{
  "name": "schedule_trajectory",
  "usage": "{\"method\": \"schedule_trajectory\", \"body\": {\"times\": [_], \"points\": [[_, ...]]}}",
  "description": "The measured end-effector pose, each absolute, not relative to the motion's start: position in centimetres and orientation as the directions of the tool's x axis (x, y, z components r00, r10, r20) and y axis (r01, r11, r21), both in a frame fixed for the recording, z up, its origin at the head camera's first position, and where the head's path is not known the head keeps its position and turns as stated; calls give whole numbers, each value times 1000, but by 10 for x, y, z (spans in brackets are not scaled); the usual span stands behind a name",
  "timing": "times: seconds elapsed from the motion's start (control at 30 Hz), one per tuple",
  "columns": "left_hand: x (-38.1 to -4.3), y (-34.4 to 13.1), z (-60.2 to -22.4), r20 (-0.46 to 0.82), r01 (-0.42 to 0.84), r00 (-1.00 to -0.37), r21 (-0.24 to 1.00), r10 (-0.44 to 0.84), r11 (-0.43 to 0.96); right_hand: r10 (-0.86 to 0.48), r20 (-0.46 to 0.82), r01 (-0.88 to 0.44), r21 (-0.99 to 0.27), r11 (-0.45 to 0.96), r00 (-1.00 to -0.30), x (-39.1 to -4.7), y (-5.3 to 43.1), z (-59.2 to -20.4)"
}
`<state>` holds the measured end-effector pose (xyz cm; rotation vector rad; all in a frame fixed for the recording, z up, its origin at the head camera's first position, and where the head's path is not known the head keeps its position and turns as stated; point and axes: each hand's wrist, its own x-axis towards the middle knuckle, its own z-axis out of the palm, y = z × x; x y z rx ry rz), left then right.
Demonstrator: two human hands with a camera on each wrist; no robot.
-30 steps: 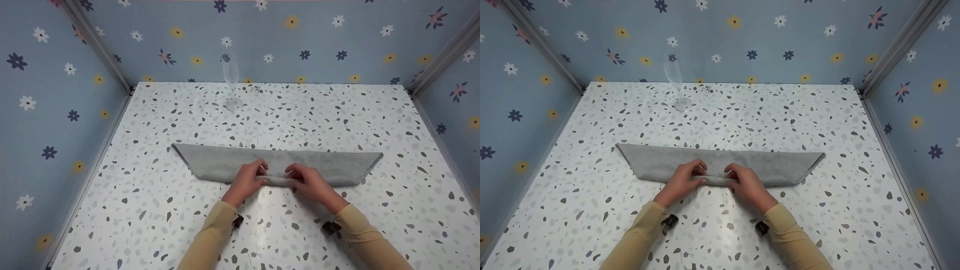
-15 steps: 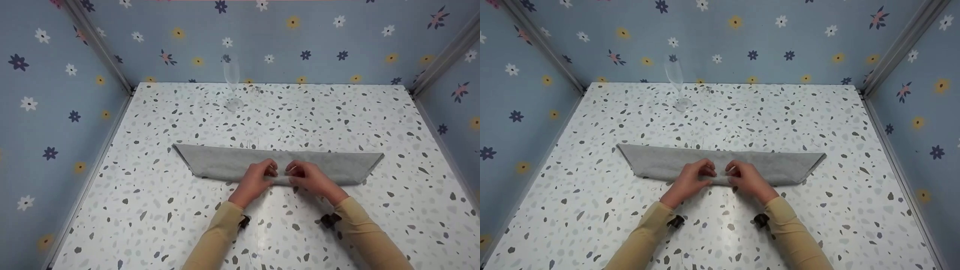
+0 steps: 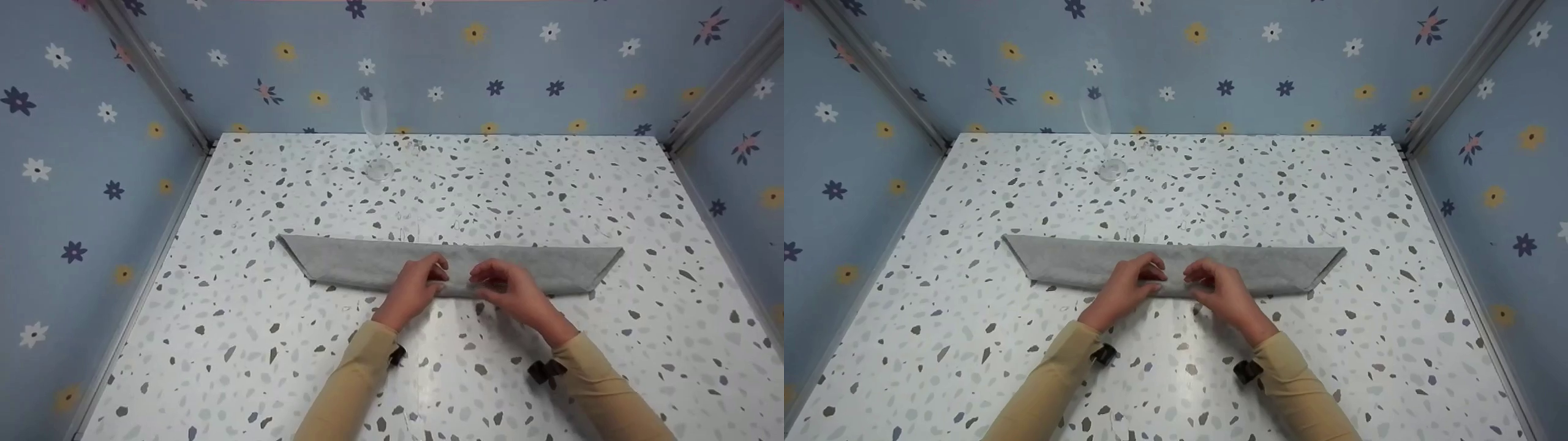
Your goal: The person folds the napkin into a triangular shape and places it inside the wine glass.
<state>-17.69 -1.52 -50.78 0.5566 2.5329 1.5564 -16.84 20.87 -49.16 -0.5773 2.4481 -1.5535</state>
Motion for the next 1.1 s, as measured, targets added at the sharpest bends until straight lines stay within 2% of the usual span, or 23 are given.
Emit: {"method": "schedule_trajectory", "body": {"times": [0.13,0.3,0.47,0.63,0.73,0.93,1.1], "points": [[-180,-18,-509,93,247,-921,890,377,383,-435,66,-269,-865,424,-898,-165,208,-495],[-182,-22,-510,82,204,-930,925,358,320,-435,13,-226,-868,442,-901,-169,213,-501],[-182,-32,-512,59,135,-939,969,338,207,-473,-45,-182,-888,422,-880,-172,216,-498],[-182,-41,-511,78,116,-920,990,384,78,-477,-56,-199,-862,467,-877,-173,213,-491],[-182,-44,-510,87,110,-905,993,416,30,-473,-73,-199,-844,498,-878,-181,217,-501],[-185,-43,-510,33,85,-903,991,428,102,-462,-130,-139,-852,504,-877,-191,216,-503],[-189,-39,-513,-3,64,-910,987,414,148,-491,-116,-144,-877,459,-863,-199,216,-504]]}}
